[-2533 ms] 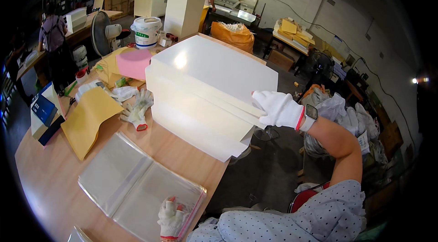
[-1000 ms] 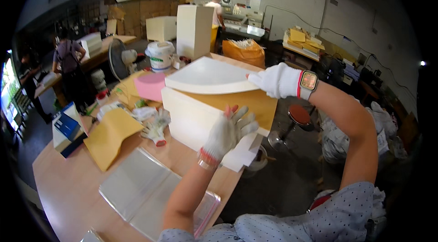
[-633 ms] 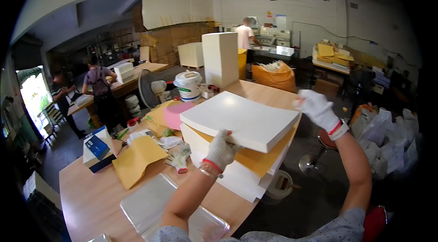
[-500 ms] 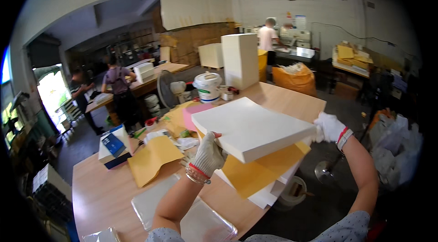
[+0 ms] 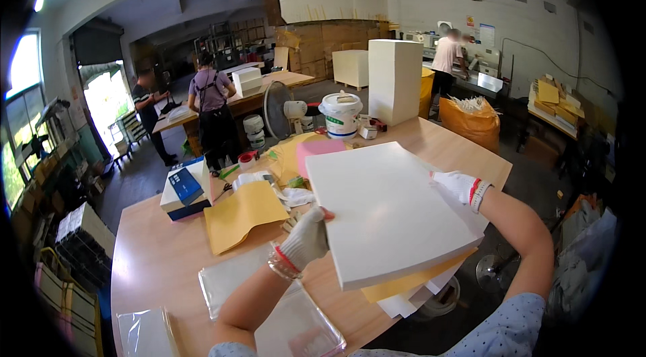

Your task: The person puts on white gloves and repeatedly picks up white rectangular boards, placing them into clear plastic zip-lock bags on a wooden table. The person handles the boards and bags one at a time, sealing the bags after insertion.

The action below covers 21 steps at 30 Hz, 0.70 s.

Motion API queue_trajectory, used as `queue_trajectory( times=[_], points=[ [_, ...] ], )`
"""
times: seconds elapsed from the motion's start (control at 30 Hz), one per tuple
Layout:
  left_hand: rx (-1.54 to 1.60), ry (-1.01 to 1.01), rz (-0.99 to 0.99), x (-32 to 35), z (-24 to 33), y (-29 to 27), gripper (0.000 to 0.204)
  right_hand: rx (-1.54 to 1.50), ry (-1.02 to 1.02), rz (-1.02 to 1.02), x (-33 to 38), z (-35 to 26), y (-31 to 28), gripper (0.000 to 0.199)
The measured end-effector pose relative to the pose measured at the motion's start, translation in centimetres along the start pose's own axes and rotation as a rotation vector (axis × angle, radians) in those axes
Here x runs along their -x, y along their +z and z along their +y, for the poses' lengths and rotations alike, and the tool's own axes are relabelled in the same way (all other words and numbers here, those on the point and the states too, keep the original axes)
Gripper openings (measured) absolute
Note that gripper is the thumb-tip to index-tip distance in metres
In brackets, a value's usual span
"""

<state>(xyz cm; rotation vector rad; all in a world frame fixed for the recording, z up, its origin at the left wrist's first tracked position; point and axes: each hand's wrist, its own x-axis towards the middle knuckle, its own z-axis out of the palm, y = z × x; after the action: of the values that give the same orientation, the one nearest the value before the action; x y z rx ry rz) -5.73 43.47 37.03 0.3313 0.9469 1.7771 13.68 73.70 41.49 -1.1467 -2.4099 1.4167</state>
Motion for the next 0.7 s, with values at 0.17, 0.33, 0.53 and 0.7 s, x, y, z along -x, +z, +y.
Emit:
queue_trajectory(
  times=[0.17,0.33,0.53,0.7],
  points=[
    [0.012,0.092,-0.150,-2.4,-2.2,-0.2,0.036,0.544,-0.084,0.401,-1.2,-2.4,-2.8,0.068],
    [0.181,-0.041,-0.094,-0.4,-3.8,2.8,0.033,0.581,0.144,0.157,6.5,-6.5,-2.1,0.070],
    [-0.034,-0.137,-0.031,0.0,-8.7,2.3,0.014,0.797,0.128,0.448,3.8,5.1,-1.7,0.072],
    [-0.125,-0.004,-0.174,1.2,-8.0,2.1,0.010,0.634,0.024,0.463,6.6,3.0,-1.7,0.071]
  ],
)
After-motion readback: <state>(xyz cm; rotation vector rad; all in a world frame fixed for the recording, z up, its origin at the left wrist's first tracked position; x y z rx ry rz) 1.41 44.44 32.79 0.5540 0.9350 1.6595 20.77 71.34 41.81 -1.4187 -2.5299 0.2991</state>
